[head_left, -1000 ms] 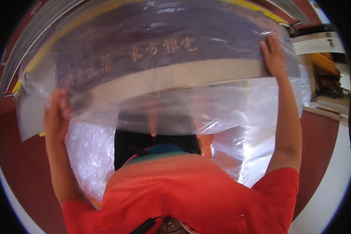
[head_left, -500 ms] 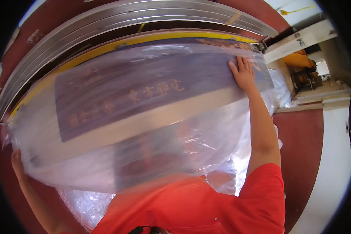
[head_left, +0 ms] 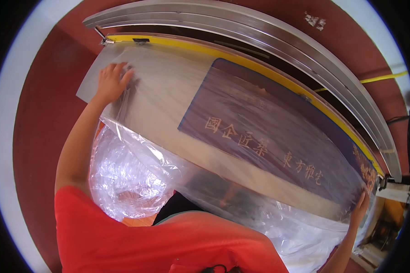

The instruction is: The person wraps a large, flat rectangular object with a clear plastic sheet. They repeatedly pull the plastic over the object, smooth it down, and adjust the edges to ensure full coverage. The object appears to be a framed picture or artwork with Chinese characters visible through the plastic.

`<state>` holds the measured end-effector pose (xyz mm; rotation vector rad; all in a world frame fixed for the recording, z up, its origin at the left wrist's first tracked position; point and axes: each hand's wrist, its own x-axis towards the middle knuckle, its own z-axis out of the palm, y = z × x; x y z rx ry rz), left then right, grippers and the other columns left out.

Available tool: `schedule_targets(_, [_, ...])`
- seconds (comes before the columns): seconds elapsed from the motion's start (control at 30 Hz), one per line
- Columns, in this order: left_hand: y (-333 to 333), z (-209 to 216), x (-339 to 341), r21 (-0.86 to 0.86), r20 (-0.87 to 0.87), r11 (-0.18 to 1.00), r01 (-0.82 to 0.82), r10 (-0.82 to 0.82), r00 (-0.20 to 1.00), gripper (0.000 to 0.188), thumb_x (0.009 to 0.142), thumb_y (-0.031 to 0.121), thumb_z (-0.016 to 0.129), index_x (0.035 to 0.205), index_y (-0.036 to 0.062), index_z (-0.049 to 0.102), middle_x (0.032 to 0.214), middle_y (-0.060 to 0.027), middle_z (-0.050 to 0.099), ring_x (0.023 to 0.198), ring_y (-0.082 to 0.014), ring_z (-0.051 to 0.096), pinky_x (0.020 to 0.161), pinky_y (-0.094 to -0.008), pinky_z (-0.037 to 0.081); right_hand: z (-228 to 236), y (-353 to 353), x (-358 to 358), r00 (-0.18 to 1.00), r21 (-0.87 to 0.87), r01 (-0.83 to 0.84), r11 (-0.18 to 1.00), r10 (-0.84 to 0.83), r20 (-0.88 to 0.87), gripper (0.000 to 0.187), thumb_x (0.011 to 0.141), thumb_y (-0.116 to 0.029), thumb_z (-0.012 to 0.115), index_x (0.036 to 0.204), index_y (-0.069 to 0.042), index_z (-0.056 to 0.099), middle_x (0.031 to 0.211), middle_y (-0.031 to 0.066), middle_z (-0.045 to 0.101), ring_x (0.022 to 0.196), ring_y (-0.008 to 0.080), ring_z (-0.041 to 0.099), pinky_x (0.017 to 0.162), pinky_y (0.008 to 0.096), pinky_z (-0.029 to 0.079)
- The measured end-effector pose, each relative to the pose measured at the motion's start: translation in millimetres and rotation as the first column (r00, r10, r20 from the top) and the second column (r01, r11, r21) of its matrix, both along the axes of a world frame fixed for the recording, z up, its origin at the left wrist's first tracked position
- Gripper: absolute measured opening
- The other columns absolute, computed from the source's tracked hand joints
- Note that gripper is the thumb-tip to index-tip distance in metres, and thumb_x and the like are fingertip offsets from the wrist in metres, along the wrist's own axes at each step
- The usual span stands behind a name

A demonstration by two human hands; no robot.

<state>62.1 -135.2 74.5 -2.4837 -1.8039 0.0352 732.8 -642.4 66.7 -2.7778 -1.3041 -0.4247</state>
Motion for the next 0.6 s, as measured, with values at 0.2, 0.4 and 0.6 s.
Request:
schedule_targets(0.2, [-7,-27,7,0.093,0.07,0.996,-0.012,0.005,0.998,0.055,0.081,0.047,0.035,0.127,0.0188,0.026,0.133,-0.0107,0.021,0.123,-0.0273,0.017,0.098,-0.0457,0.013,-22,4,102,0.978,-0.042,0.149,0.988,-0.153,-0.141,0.05,0.086,-0.034,0.037,0.124,-0.003,0.029,0.127,0.0126,0.031,0.116,0.0266,0.029,0.097,0.0316,0.019])
schedule_targets(0.4, [-10,-29,1,0.152,0.038,0.985,0.082,-0.089,0.995,0.051,0.082,0.04,0.037,0.125,0.0133,0.03,0.129,-0.0129,0.027,0.121,-0.0296,0.022,0.096,-0.0429,0.019,8,59,53,0.935,-0.011,-0.052,0.999,0.045,-0.352,0.049,0.086,-0.034,0.035,0.125,-0.006,0.029,0.129,0.0113,0.029,0.119,0.0244,0.028,0.097,0.031,0.019])
schedule_targets(0.6, [55,-71,-2,0.192,0.105,0.93,0.315,-0.338,0.935,0.044,0.086,0.032,0.034,0.121,0.0049,0.035,0.126,-0.0128,0.033,0.119,-0.0253,0.027,0.099,-0.0323,0.019,0,2,86,0.92,0.453,0.13,0.882,0.063,-0.387,0.049,0.084,-0.031,0.044,0.122,-0.003,0.033,0.125,0.0111,0.036,0.116,0.0215,0.033,0.095,0.0297,0.024])
